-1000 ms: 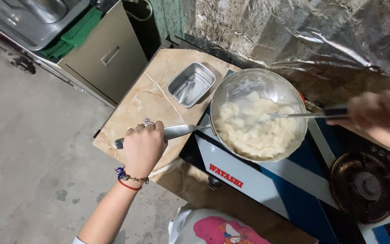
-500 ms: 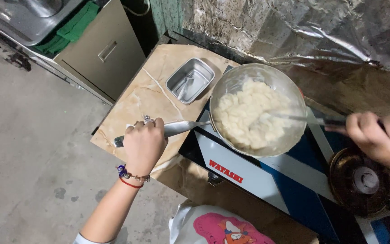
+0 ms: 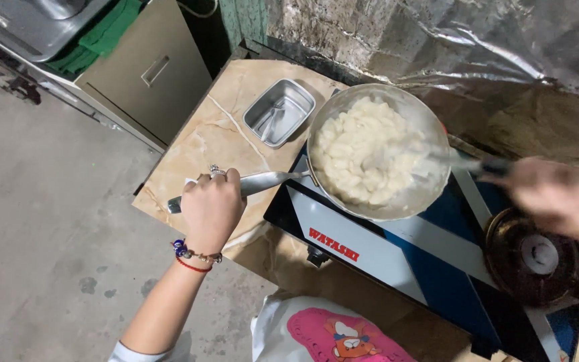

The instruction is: The person stirs a thick, white, dough-like mixture in a metal pan on a portable gas stove using a metal spatula. They hold the pan handle with their left hand and continuously mix the contents with their right hand to prevent sticking.

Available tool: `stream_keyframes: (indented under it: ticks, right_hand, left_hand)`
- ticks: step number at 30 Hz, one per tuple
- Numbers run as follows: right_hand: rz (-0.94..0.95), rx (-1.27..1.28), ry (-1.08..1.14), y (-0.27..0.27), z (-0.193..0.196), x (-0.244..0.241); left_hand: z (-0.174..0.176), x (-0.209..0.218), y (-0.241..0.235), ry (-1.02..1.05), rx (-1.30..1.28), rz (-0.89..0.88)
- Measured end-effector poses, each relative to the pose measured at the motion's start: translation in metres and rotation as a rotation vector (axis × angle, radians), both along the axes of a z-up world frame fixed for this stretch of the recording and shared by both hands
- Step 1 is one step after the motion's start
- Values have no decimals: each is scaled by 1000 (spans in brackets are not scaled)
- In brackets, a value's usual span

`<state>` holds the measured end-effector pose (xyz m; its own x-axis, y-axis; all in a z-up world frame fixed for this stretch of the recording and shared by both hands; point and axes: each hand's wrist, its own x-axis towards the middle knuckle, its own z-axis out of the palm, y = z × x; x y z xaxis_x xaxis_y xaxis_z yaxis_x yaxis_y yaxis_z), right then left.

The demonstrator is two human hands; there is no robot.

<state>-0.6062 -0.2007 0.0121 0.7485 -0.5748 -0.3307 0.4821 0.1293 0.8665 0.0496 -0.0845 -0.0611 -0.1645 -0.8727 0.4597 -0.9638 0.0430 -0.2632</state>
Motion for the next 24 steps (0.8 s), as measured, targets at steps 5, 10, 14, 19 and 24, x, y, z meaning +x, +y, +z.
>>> stream_keyframes:
  ticks: [5,10,14,19,24]
  right_hand:
    - [350,218,-359,60,20,103]
    - [359,326,-424,59,32,103]
    - [444,259,-442,48,-6,74]
    - [-67,-6,138,36,-17,32]
    - [318,148,-302,52,8,88]
  left_hand:
    - [0,1,1,7,1,0]
    - [-2,1,0,29,20,-6]
    - [-3,0,0,35,14,-5]
    - [0,0,1,28,33,5]
    - [1,0,2,20,38,4]
